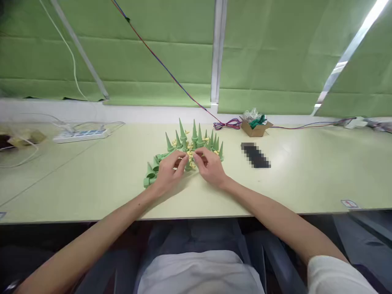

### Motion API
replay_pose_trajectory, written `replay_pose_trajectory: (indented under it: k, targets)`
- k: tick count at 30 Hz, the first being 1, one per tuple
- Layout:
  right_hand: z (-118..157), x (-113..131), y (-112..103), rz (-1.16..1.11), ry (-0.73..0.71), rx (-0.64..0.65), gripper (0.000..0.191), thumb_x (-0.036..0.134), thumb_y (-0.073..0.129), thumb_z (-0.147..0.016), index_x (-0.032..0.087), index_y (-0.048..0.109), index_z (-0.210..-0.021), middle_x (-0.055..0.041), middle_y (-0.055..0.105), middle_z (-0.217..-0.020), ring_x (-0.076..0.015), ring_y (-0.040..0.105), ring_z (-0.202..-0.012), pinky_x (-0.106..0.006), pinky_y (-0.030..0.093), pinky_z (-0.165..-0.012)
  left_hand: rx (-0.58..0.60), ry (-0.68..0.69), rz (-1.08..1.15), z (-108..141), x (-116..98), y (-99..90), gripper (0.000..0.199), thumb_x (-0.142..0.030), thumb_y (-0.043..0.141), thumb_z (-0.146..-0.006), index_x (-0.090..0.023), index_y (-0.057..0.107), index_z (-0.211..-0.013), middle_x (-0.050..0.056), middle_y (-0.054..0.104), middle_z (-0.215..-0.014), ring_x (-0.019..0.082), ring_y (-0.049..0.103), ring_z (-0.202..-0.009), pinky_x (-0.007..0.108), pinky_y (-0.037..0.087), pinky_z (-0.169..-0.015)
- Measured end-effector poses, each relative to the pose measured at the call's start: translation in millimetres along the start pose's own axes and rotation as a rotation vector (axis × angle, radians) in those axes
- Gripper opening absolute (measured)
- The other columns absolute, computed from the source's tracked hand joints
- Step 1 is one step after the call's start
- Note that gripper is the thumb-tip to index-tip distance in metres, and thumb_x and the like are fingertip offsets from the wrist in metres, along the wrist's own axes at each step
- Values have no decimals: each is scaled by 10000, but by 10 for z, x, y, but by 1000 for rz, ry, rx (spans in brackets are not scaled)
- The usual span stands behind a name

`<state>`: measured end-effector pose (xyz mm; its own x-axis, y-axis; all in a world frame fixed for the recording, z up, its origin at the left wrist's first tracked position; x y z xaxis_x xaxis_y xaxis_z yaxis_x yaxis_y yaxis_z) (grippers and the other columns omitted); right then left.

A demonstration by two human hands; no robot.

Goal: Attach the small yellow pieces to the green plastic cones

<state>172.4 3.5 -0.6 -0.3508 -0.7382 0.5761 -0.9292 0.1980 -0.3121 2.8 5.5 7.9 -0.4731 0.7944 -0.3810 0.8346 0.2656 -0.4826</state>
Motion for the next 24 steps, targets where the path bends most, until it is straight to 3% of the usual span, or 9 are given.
replay_pose_trajectory:
  k: [5, 16, 21, 24]
  targets:
    - [-8, 45, -23, -28, 4, 26, 183, 359, 512, -999, 199, 598, -978, -46, 653, -851, -119, 588, -607, -257, 469, -536, 40, 13, -29, 0, 3, -12, 225, -274, 459, -1023, -171, 626, -914, 35, 656, -787, 131, 573, -675, 256, 433, -650]
    - [-7, 60, -24, -45, 7, 89, 164, 360, 567, -968, 198, 589, -957, -14, 642, -770, -92, 533, -502, -242, 415, -481, -15, -11, -9, -11, 32, -6, 218, -259, 460, -1019, -175, 582, -859, 10, 606, -726, 113, 529, -634, 244, 388, -608]
    - [-18, 54, -21, 15, 31, 14, 173, 359, 557, -963, 193, 580, -921, -23, 647, -776, -101, 559, -521, -243, 406, -489, -58, -120, 2, -18, -16, -36, 266, -320, 438, -1027, -174, 581, -857, 23, 598, -739, 123, 540, -651, 251, 407, -618]
    - [-39, 53, -33, 46, 88, -65, 197, 379, 550, -959, 194, 564, -893, -19, 641, -771, -93, 543, -486, -245, 386, -473, -69, -237, 60, -30, -61, -54, 265, -361, 424, -1026, -174, 572, -911, 51, 619, -843, 123, 558, -661, 246, 423, -593]
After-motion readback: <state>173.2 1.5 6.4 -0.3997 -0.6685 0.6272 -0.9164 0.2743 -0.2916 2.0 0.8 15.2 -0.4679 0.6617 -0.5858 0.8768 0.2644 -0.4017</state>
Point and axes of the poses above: each hand's wrist, its own z-axis away from the middle knuckle, its own y-axis out of the palm, x = y × z, the point moved 1 cm from there along -z, towards the middle knuckle
